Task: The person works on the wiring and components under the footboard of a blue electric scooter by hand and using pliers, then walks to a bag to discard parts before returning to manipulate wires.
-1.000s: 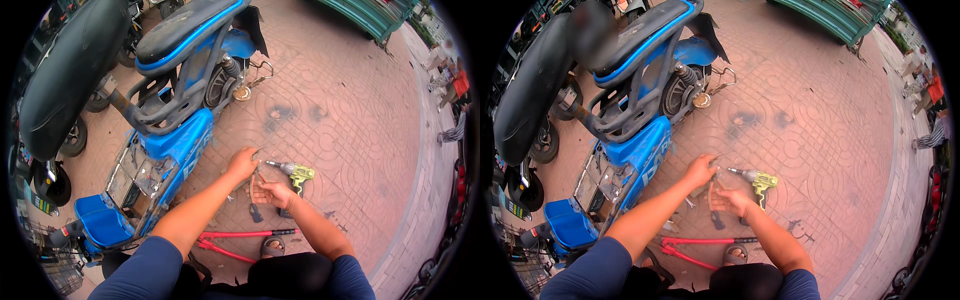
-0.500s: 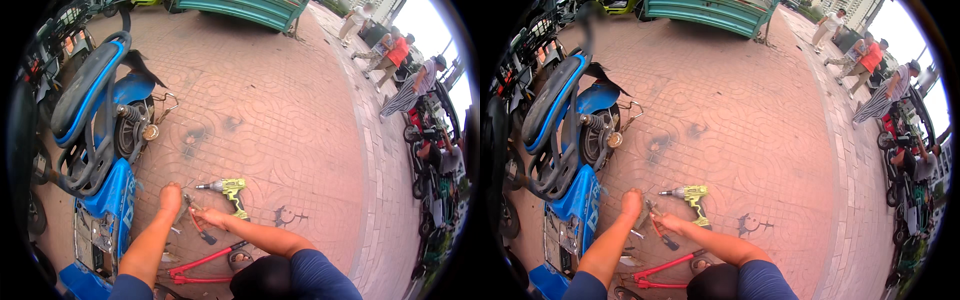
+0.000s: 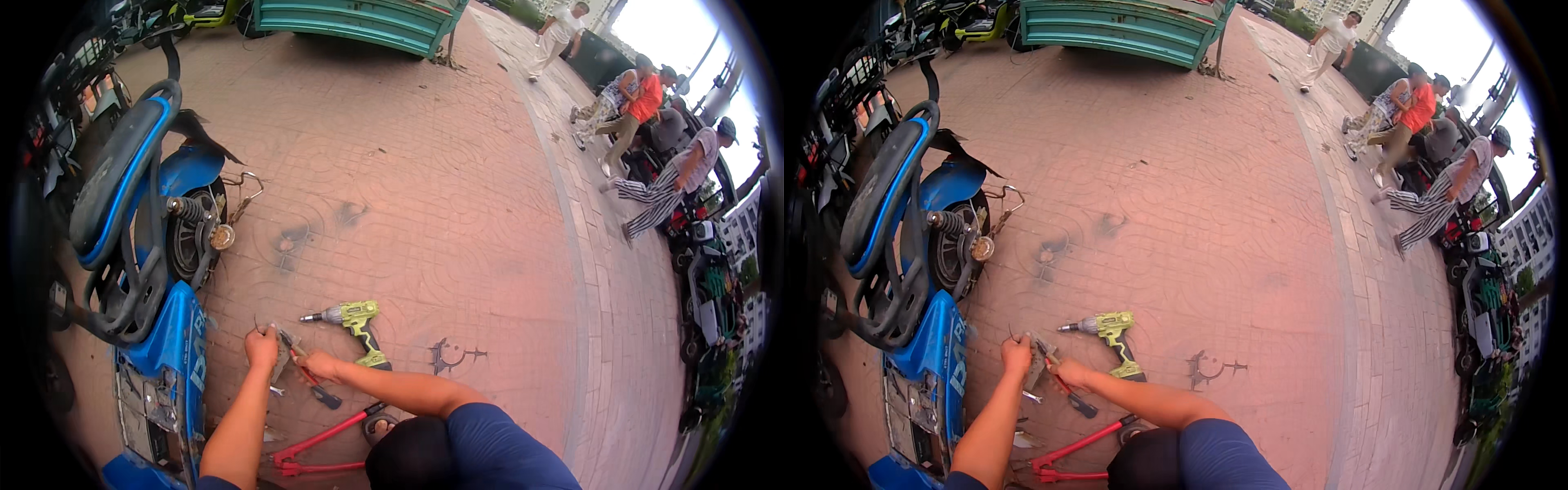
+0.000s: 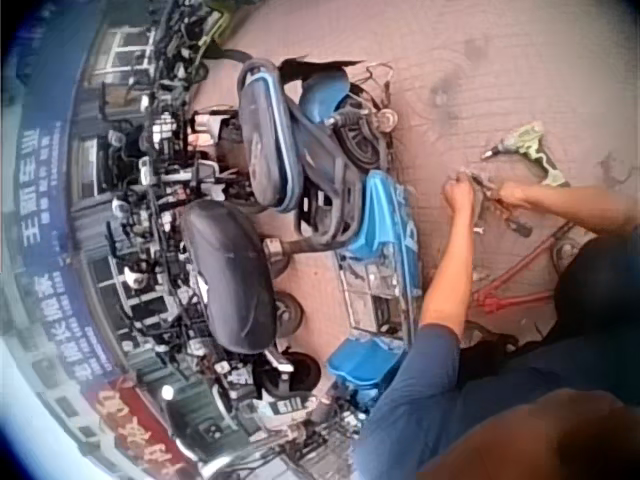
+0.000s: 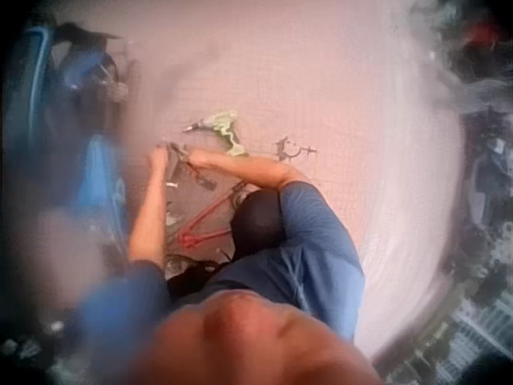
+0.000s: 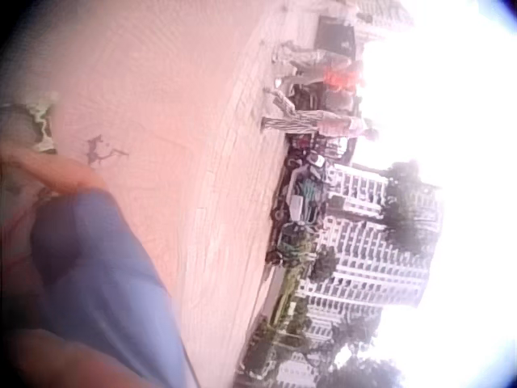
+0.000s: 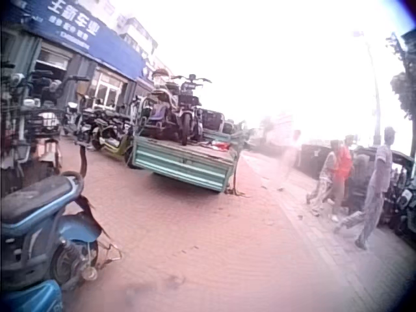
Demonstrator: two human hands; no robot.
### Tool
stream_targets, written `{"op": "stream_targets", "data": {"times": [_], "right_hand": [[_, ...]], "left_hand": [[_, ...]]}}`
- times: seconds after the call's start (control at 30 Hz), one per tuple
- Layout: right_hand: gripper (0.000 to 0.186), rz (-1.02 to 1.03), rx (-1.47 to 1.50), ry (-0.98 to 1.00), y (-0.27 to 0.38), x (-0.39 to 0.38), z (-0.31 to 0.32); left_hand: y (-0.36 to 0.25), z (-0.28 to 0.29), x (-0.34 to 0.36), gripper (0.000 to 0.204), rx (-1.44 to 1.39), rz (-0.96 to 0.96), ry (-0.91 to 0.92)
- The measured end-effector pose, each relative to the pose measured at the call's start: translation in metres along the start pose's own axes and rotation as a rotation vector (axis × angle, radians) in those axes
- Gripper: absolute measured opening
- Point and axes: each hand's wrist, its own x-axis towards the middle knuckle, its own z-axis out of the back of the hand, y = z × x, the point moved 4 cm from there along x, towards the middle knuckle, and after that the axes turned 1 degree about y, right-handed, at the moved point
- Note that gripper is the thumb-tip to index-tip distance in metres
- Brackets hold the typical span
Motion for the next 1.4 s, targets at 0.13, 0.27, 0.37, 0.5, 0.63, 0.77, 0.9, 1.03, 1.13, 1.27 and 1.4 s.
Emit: {"op": "stream_targets", "data": {"times": [0.13,0.27,0.37,0.5,0.63,0.77,0.9,1.03,1.13,1.27,1.4], "right_hand": [[0.034,0.004,0.011,0.023,0.020,-0.017,0.007],[0.028,0.056,-0.025,0.006,0.034,-0.025,0.017],[0.027,0.083,-0.072,0.013,0.044,-0.023,0.014],[0.024,0.088,-0.083,-0.012,0.043,-0.020,0.019],[0.024,0.084,-0.105,-0.007,0.043,-0.015,0.010],[0.024,0.110,-0.157,-0.003,0.042,-0.011,0.011],[0.022,0.086,-0.199,0.014,0.041,-0.012,0.021],[0.021,0.053,-0.158,0.079,0.046,-0.026,0.028],[0.022,0.049,-0.203,0.093,0.042,-0.033,0.037],[0.023,0.063,-0.255,0.120,0.043,-0.044,0.042],[0.020,0.104,-0.346,0.149,0.048,-0.041,0.042]], "left_hand": [[0.007,-0.006,-0.014,0.030,-0.206,-0.068,0.021],[0.001,-0.006,-0.016,0.027,-0.246,0.004,0.024],[0.009,0.002,-0.004,0.036,-0.015,-0.104,-0.055],[-0.026,-0.006,-0.005,0.042,0.411,-0.227,-0.103],[-0.014,-0.007,0.014,0.043,0.547,-0.261,-0.100],[-0.001,-0.009,0.011,0.034,0.327,-0.154,-0.014],[0.005,-0.010,-0.007,0.027,0.149,-0.150,0.051],[0.015,-0.009,-0.014,0.027,-0.027,-0.198,0.114],[0.020,-0.005,-0.013,0.026,0.000,-0.249,0.105],[0.017,-0.003,-0.016,0.024,0.025,-0.283,0.124],[0.015,-0.003,-0.015,0.023,0.017,-0.317,0.148]]}}
